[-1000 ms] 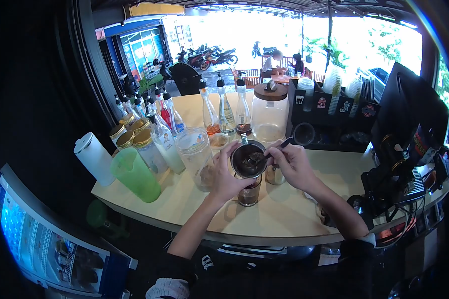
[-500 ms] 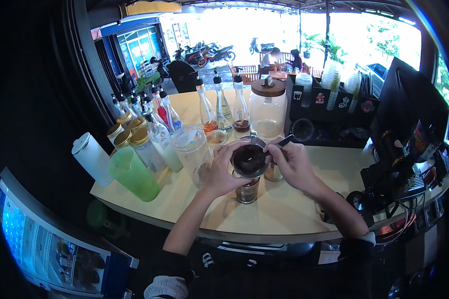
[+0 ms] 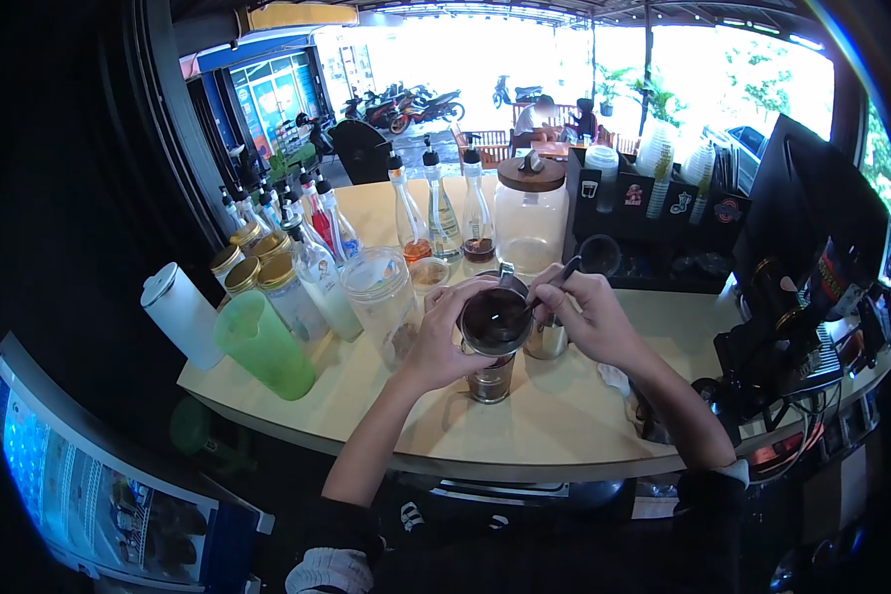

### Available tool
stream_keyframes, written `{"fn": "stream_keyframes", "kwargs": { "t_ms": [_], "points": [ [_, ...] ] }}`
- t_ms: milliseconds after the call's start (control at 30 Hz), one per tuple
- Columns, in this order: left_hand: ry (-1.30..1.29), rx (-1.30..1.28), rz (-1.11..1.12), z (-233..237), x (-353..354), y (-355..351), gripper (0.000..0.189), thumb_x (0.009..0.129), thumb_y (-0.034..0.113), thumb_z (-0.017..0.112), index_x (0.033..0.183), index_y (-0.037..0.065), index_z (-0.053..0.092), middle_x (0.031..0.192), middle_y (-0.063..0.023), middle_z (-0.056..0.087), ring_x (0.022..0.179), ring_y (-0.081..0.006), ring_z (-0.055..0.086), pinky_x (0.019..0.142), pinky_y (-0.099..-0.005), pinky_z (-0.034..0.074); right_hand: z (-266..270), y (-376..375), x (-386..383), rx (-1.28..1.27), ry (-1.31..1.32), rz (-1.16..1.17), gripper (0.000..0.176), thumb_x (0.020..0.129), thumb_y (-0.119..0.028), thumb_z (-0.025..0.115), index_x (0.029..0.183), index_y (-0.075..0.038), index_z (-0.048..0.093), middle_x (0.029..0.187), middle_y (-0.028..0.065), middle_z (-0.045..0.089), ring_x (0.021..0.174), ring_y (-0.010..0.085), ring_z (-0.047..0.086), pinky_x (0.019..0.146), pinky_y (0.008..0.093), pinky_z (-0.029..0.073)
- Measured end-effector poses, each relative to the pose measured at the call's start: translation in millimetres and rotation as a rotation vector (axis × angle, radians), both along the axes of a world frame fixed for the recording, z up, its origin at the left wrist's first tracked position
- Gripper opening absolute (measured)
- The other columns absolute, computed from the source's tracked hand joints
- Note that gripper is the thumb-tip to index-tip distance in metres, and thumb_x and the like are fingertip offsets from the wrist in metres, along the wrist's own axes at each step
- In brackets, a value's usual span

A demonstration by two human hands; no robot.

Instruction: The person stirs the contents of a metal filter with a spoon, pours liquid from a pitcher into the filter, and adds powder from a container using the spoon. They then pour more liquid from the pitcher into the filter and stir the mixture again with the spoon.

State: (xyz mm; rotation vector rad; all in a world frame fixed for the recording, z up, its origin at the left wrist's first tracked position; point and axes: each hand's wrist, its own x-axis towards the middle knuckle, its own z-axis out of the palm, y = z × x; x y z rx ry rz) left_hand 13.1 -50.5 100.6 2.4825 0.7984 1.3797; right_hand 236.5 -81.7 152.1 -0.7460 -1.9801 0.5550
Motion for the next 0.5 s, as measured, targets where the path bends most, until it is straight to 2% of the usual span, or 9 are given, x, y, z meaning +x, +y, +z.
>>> {"fn": "stream_keyframes", "kwargs": {
  "t_ms": [133,233,300,400,500],
  "points": [
    [-0.019,-0.021,-0.027,-1.1,0.5,-1.4,0.083,0.055,0.024,0.085,0.128,0.014,0.048,0.126,-0.0059,0.057,0.113,-0.0237,0.054,0.104,-0.0390,0.027,1.3,-8.5,-9.3,-0.108,0.093,-0.047,0.022,0.099,-0.013,0.047,0.090,0.003,0.059,0.076,0.0038,0.059,0.069,0.0071,0.057,0.064,0.0232,0.046],
    [-0.023,-0.053,-0.024,0.0,0.3,-3.7,0.083,0.055,0.024,0.085,0.129,0.015,0.048,0.126,-0.0059,0.057,0.114,-0.0231,0.054,0.105,-0.0386,0.027,-3.8,-7.4,-12.0,-0.097,0.114,-0.079,0.021,0.098,-0.014,0.048,0.091,0.002,0.060,0.073,0.0031,0.060,0.068,0.0071,0.057,0.063,0.0228,0.046],
    [-0.012,-0.010,-0.019,1.1,-0.9,-3.7,0.083,0.055,0.024,0.085,0.129,0.015,0.048,0.126,-0.0058,0.057,0.116,-0.0227,0.054,0.105,-0.0385,0.027,1.2,-8.4,-9.9,-0.039,0.073,-0.161,0.018,0.095,-0.013,0.052,0.092,0.002,0.061,0.066,0.0076,0.063,0.063,0.0129,0.064,0.058,0.0265,0.048],
    [-0.006,-0.023,-0.003,2.3,-1.1,-5.3,0.083,0.056,0.024,0.085,0.129,0.015,0.048,0.126,-0.0058,0.057,0.117,-0.0223,0.053,0.105,-0.0389,0.027,0.9,-11.2,-14.6,0.007,0.180,-0.109,0.016,0.095,-0.012,0.052,0.092,0.001,0.061,0.066,0.0076,0.064,0.062,0.0129,0.064,0.057,0.0271,0.047],
    [-0.012,-0.007,-0.014,3.9,-1.8,-5.9,0.083,0.056,0.024,0.085,0.129,0.015,0.047,0.126,-0.0059,0.057,0.117,-0.0226,0.053,0.105,-0.0388,0.027,0.7,-22.8,-19.1,0.048,0.076,-0.100,0.015,0.095,-0.012,0.052,0.094,0.001,0.060,0.067,0.0082,0.064,0.062,0.0127,0.064,0.056,0.0279,0.047]
  ]
}}
